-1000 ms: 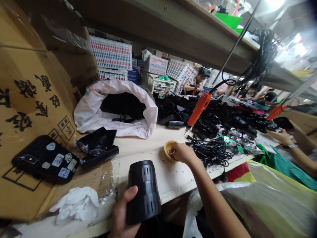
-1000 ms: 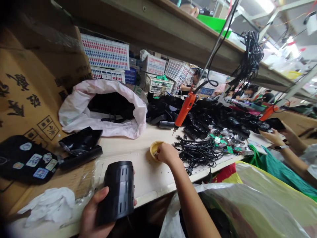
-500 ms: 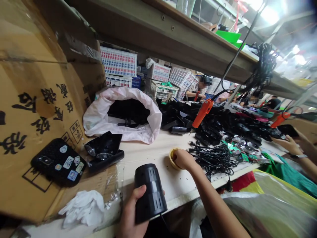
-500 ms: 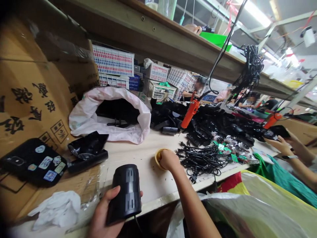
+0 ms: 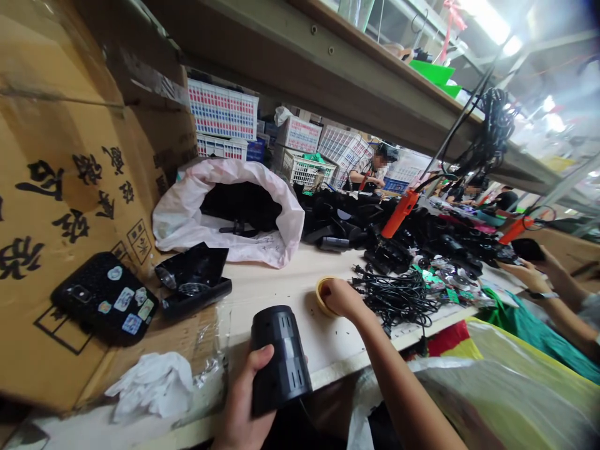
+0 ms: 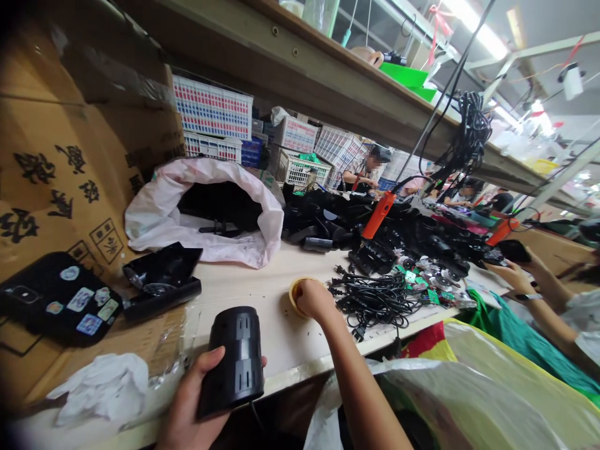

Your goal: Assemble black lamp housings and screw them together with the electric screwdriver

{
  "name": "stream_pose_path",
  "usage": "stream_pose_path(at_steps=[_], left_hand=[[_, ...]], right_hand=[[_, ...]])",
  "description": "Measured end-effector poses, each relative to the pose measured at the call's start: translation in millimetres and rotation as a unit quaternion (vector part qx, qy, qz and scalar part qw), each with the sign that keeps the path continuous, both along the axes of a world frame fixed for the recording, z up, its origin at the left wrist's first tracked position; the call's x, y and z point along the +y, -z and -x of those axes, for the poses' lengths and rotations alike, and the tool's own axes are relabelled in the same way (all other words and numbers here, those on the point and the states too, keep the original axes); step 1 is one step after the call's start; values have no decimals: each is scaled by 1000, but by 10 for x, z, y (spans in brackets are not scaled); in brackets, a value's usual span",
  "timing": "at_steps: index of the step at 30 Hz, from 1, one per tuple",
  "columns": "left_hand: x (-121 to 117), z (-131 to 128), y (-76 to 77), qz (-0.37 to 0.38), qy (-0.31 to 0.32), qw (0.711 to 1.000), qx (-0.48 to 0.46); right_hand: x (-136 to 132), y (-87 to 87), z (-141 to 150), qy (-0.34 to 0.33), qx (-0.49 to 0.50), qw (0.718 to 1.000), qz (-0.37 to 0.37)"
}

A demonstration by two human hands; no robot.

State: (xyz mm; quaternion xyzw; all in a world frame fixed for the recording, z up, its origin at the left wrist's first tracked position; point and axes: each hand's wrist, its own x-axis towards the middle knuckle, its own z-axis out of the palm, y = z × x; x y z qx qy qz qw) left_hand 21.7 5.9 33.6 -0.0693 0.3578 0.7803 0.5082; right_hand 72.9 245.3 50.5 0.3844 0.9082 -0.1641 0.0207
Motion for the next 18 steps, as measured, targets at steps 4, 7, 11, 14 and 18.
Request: stream_pose_path(at_steps=[4, 7, 11, 14, 18], left_hand=[[-3, 15, 37, 4, 16, 1000, -7], [-1, 19, 50, -2, 10, 1000, 5], [24, 17, 87, -14, -2, 1000, 6], [46, 6, 125, -47, -4, 999, 22], [44, -11, 146, -73, -17, 996, 46]], right_hand=[[-13, -87, -51, 10, 95, 995, 23], [-128, -217, -143, -14, 207, 976, 65], [-500, -380, -312, -95, 318, 928, 171], [-826, -473, -438, -140, 361, 883, 264], [-1145, -541, -511, -200, 363, 867, 276]])
